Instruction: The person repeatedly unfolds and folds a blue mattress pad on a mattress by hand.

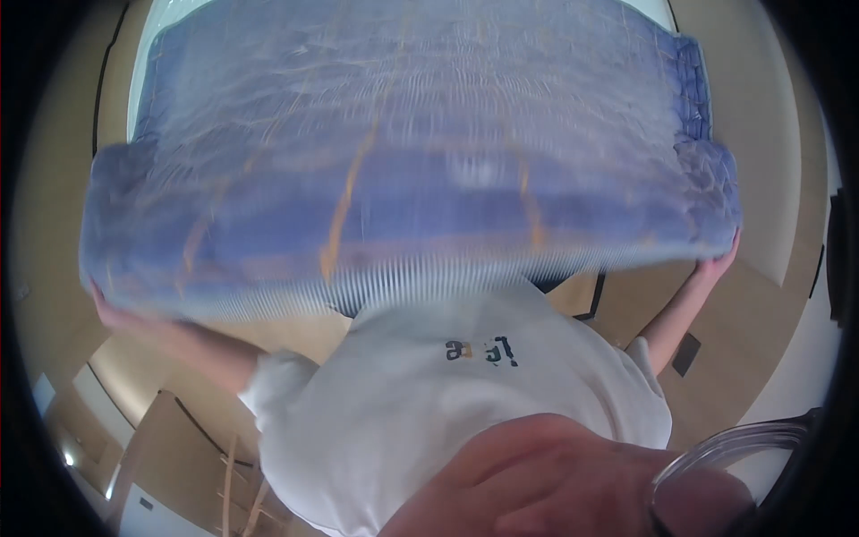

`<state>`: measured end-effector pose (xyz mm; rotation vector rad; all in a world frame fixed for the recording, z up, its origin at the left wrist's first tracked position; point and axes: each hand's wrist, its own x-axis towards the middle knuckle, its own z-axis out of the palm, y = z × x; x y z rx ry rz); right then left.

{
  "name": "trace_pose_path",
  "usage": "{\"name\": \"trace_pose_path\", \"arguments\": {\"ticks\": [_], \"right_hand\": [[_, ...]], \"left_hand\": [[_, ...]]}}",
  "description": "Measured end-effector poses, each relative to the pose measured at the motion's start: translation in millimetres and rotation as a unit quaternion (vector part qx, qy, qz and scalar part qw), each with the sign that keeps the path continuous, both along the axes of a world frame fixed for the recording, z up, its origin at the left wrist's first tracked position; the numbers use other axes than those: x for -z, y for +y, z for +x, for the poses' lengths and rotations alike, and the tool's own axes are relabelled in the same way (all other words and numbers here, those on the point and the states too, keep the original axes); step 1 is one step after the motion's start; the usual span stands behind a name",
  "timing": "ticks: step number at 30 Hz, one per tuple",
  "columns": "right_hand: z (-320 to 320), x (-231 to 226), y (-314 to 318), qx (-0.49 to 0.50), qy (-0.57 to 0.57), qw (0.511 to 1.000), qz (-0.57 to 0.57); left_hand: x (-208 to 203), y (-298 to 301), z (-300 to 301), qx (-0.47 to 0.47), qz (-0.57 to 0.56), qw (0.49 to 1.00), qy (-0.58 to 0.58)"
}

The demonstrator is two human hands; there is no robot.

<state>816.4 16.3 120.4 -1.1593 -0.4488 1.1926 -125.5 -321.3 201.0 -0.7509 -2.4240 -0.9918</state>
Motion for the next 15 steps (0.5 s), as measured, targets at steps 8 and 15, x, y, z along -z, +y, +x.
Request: {"name": "trace_pose_path", "arguments": {"ticks": [8,15], "right_hand": [[2,-30,-62,-0.035,-0.054,0.965,-0.253],[-122,81,235,-0.123,-0.134,0.96,-0.211]], "left_hand": [[73,-170,-54,-0.021,0.053,0.968,-0.246],[184,109,-217,0.011,0.219,0.745,-0.63]]}}
